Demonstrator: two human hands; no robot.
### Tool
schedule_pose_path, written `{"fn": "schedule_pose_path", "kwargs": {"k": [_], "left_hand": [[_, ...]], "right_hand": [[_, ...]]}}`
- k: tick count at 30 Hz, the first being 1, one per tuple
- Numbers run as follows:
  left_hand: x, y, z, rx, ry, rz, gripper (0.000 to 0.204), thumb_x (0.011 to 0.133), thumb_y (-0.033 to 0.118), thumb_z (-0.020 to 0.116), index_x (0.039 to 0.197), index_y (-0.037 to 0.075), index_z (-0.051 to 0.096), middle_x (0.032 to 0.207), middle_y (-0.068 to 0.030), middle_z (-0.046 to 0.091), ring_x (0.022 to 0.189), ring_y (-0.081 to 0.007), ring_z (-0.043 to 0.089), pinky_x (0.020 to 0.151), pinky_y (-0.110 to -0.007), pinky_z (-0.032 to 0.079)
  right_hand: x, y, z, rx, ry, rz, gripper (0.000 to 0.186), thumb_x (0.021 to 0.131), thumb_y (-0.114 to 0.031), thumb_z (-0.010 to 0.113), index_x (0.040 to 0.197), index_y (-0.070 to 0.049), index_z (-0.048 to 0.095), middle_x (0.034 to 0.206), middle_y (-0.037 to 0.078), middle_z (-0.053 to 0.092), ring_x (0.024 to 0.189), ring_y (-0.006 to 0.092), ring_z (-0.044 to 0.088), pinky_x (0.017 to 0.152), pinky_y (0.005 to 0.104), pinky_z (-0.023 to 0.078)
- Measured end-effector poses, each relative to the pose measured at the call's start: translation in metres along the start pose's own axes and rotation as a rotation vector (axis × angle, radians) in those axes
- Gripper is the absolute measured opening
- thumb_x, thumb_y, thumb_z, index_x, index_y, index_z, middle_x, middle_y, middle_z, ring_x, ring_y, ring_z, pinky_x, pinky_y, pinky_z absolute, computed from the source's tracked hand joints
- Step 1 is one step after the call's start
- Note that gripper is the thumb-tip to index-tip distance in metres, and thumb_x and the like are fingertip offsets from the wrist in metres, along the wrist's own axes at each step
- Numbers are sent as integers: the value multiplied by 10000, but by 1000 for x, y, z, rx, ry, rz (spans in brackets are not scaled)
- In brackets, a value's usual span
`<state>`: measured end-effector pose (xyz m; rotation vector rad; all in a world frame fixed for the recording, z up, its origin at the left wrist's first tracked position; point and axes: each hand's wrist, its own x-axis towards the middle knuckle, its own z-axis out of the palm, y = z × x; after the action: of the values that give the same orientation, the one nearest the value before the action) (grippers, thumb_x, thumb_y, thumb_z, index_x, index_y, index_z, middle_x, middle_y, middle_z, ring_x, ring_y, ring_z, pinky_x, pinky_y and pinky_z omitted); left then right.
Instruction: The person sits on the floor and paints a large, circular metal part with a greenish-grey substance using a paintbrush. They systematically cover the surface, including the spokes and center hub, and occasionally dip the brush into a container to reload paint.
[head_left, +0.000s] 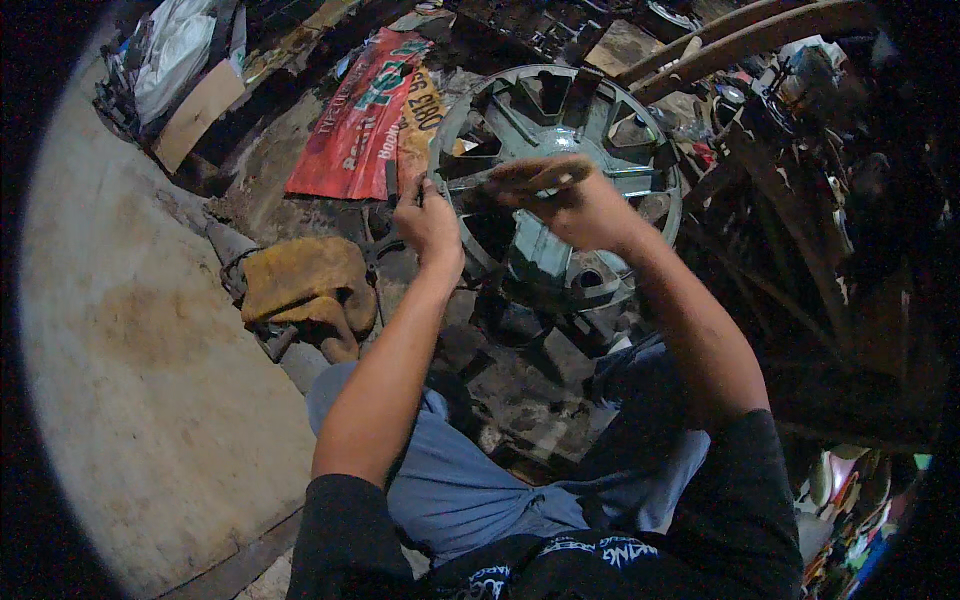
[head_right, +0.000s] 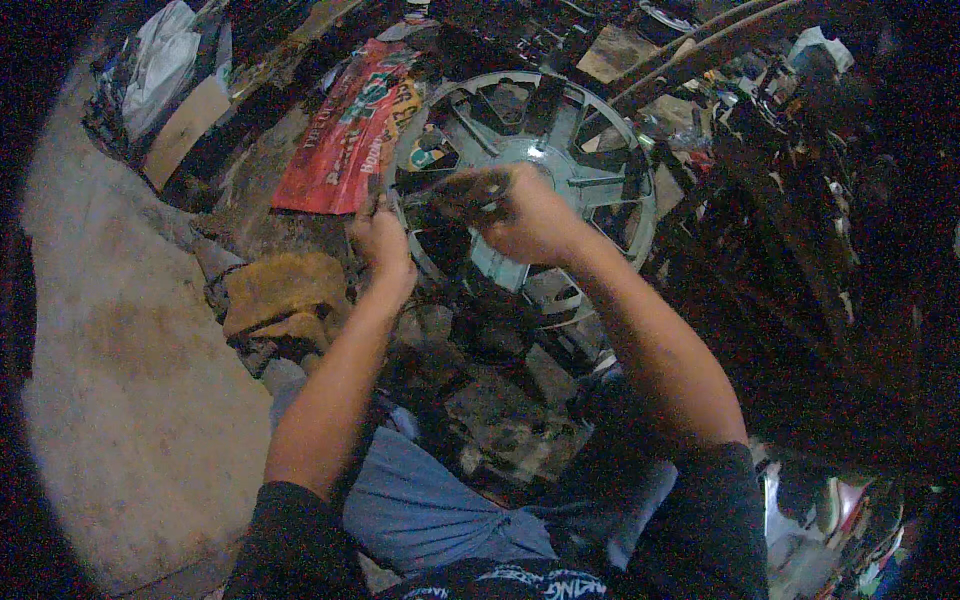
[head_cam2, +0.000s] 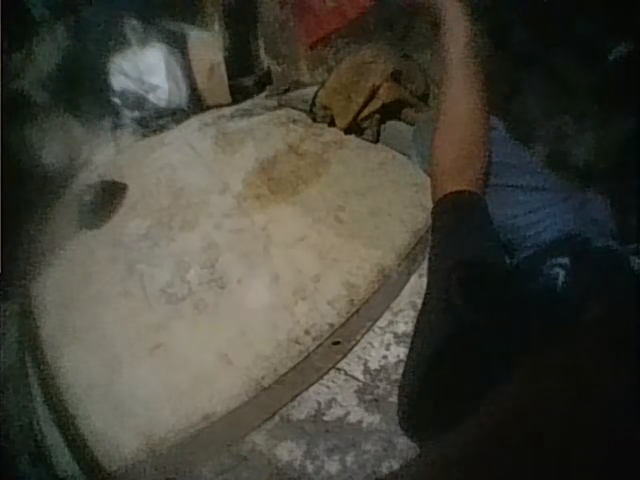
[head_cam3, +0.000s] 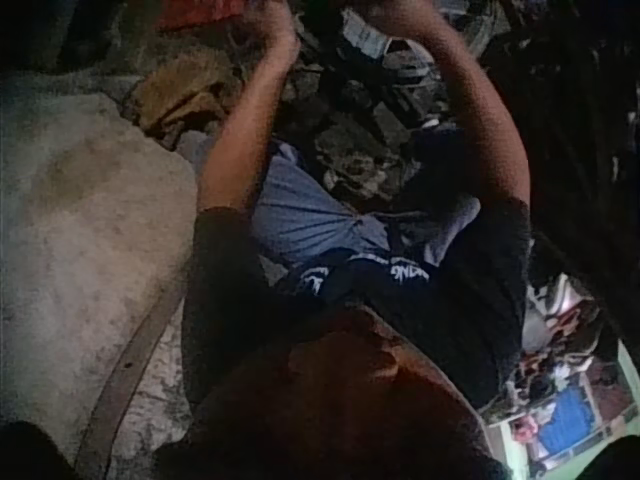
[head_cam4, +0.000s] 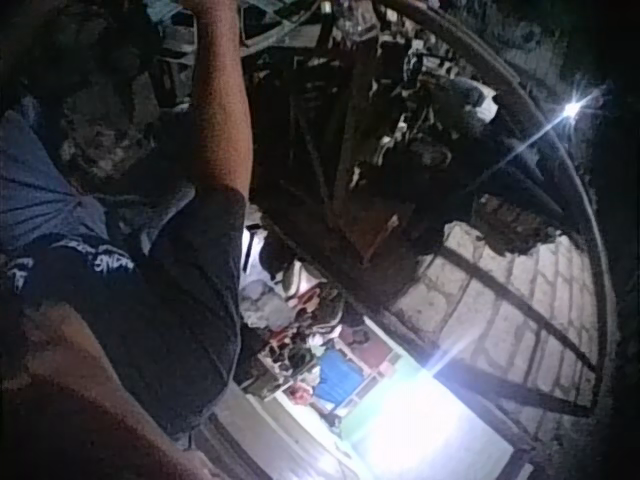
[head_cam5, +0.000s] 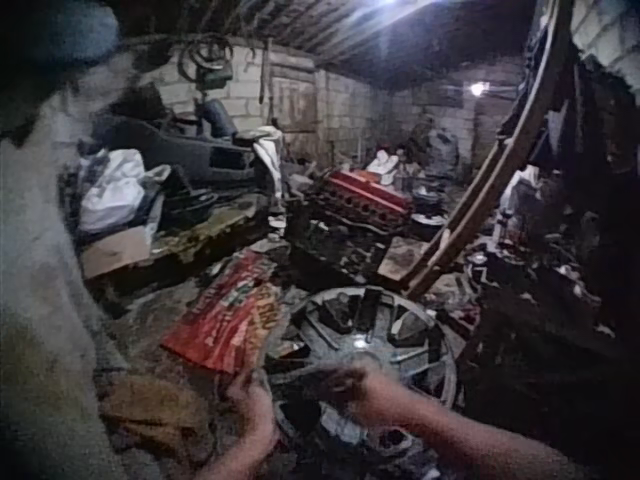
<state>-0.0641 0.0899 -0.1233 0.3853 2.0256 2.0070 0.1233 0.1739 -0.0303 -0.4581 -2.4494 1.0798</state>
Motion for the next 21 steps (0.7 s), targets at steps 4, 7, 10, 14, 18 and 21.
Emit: {"fn": "schedule_pose_path", "kwargs": {"k": [4,7,10,14,18,21], "left_hand": [[-13,21,-3,-130,-69,3,279,978,96,539,1134,-70,700,1030,-159,729,922,-241,649,875,-355,483],[-10,23,-10,-191,-82,73,285,994,98,539,1156,-86,683,1070,-162,721,953,-238,643,897,-354,477],[-21,43,-7,-163,-96,129,288,1004,111,550,1165,-91,676,1093,-169,716,981,-238,643,911,-355,475],[-24,60,0,-168,-56,294,295,1012,125,563,1179,-93,670,1136,-175,711,1029,-235,645,929,-357,473],[-18,77,4,-162,46,387,305,1027,150,562,1183,-95,656,1138,-167,710,1026,-239,646,951,-359,468],[-25,102,5,-317,9,402,299,1036,155,551,1175,-88,657,1111,-165,708,1001,-236,638,934,-351,467]], "right_hand": [[-6,7,-1,-56,-10,56,231,931,-89,699,1148,-15,722,1095,137,750,953,191,708,870,335,559],[-10,-19,-29,-4,-11,112,225,917,-106,718,1122,-14,733,1073,128,753,925,181,703,839,333,560],[-20,-27,-51,-75,14,61,252,912,-112,728,1146,-18,723,1078,113,749,899,167,694,818,329,559],[-35,-53,-58,34,187,69,215,909,-52,703,1120,-10,722,1017,125,756,937,177,714,846,327,561],[-45,-66,-61,248,448,186,218,922,-150,753,1106,-33,738,1051,86,753,953,150,697,838,313,553],[-56,-75,-45,160,695,168,207,918,-137,754,1091,-25,741,1055,94,749,945,148,693,828,304,547]]}}
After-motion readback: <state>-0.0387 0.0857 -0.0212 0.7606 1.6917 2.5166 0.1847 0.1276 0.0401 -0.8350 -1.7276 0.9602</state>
